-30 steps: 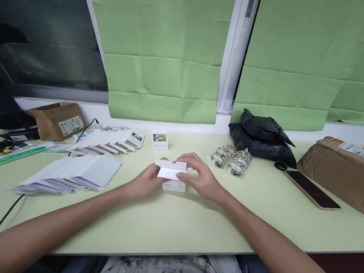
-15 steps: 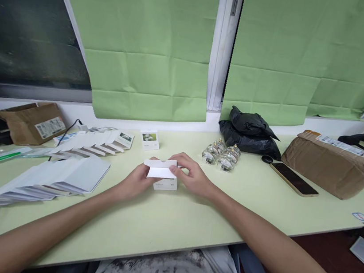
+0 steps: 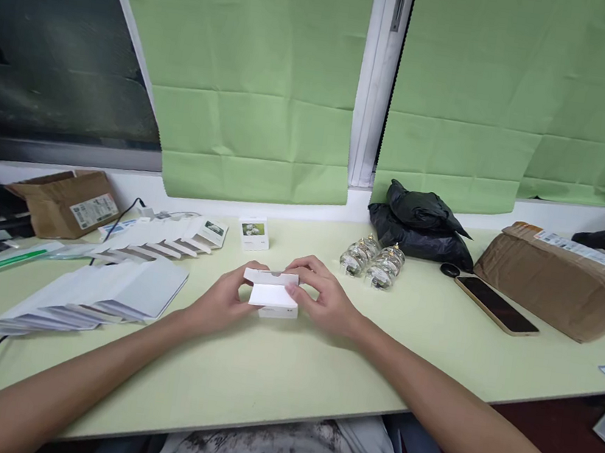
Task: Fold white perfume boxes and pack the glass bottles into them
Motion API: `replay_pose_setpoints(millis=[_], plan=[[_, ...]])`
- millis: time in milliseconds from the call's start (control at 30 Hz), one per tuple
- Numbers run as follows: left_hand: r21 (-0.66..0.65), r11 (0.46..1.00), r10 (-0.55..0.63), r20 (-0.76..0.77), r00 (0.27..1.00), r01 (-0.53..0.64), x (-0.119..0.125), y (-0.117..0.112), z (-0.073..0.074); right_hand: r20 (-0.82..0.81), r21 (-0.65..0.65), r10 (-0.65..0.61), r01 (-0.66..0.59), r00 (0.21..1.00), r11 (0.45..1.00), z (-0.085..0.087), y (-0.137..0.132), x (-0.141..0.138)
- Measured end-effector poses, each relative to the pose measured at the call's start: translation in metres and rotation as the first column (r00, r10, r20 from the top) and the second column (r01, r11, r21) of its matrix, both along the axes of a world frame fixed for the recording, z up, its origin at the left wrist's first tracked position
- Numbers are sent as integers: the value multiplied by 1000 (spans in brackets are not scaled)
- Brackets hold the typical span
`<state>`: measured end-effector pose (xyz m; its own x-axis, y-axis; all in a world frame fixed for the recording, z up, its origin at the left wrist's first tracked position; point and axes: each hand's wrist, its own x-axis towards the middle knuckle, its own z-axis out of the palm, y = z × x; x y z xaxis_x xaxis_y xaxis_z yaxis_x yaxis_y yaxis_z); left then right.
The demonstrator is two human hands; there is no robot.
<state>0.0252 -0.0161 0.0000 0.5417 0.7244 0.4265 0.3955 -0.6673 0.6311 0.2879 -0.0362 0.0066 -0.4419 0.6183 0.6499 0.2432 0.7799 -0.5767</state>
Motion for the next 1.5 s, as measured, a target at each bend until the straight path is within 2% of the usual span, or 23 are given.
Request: replay_pose_setpoints(millis=[267,433,600,733,1033,1300,1367,1500], plan=[[101,993,57,-33,998,-54,-6,1,2,-10,156,-73,74,997,985,-1,-5,1],[167,986,-3,156,988,-24,-2,5,-3,-16,215,-172,171,985,961,0,-8,2],[409,913,-83,188,979,-1,1,7,-4,-37,234,-209,212,977,949,-2,-8,2],[511,860,-36,104,994,-22,-2,6,-2,-10,234,-226,222,974,947,-2,-8,1],[508,861,27,-25,999,-10,-2,3,-3,22,194,-222,214,975,957,-2,-7,2],[527,849,43,13,999,-44,-3,4,-3,29,181,-203,195,979,964,-3,-5,3],[493,868,44,47,998,-61,-1,3,-2,26,178,-208,200,978,963,-3,-5,3],[336,930,64,243,968,-147,4,2,-5,21,174,-209,202,978,964,-3,-5,3]])
